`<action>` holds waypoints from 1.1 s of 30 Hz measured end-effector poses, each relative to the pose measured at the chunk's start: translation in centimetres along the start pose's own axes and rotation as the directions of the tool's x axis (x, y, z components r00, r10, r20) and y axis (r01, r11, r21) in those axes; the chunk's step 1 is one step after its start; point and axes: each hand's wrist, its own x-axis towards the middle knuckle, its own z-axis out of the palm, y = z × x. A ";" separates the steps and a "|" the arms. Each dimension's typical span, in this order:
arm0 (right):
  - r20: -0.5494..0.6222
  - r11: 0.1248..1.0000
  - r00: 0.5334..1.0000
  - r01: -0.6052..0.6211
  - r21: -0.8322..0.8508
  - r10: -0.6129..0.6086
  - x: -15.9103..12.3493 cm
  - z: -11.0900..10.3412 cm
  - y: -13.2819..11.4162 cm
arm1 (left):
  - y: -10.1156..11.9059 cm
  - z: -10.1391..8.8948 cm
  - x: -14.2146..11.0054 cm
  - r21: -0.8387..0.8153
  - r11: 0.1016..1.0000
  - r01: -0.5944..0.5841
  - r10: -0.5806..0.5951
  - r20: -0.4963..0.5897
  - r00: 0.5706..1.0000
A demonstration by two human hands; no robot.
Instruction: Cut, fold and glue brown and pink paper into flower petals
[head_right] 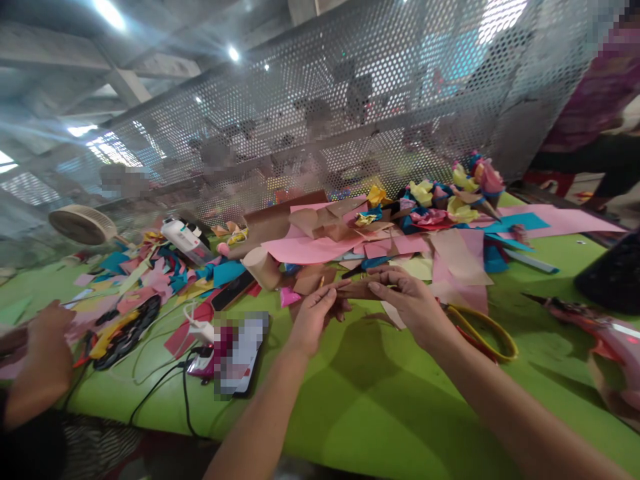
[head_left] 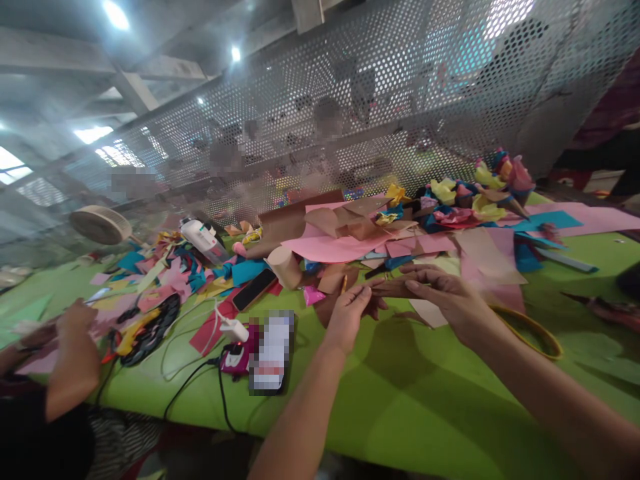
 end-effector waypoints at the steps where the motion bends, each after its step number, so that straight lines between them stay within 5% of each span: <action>1: 0.003 1.000 1.000 0.003 -0.002 -0.003 0.0 0.0 0.0 | 0.1 0.0 0.0 -0.024 1.000 0.014 -0.015 -0.007 1.000; 10: 0.028 0.992 0.996 0.085 -0.088 -0.083 -0.1 0.0 -0.1 | 0.2 -0.1 -0.1 -0.117 0.990 0.075 -0.081 -0.048 0.996; 22: 0.094 0.998 0.994 -0.052 0.047 0.047 -0.5 0.6 0.3 | -0.1 -0.1 0.0 0.157 0.985 -0.078 0.079 -0.003 0.997; 33: 0.164 0.995 0.984 0.079 -0.060 -0.068 -0.6 0.3 -0.9 | -0.2 -0.4 0.1 0.015 1.000 0.027 -0.026 -0.045 0.999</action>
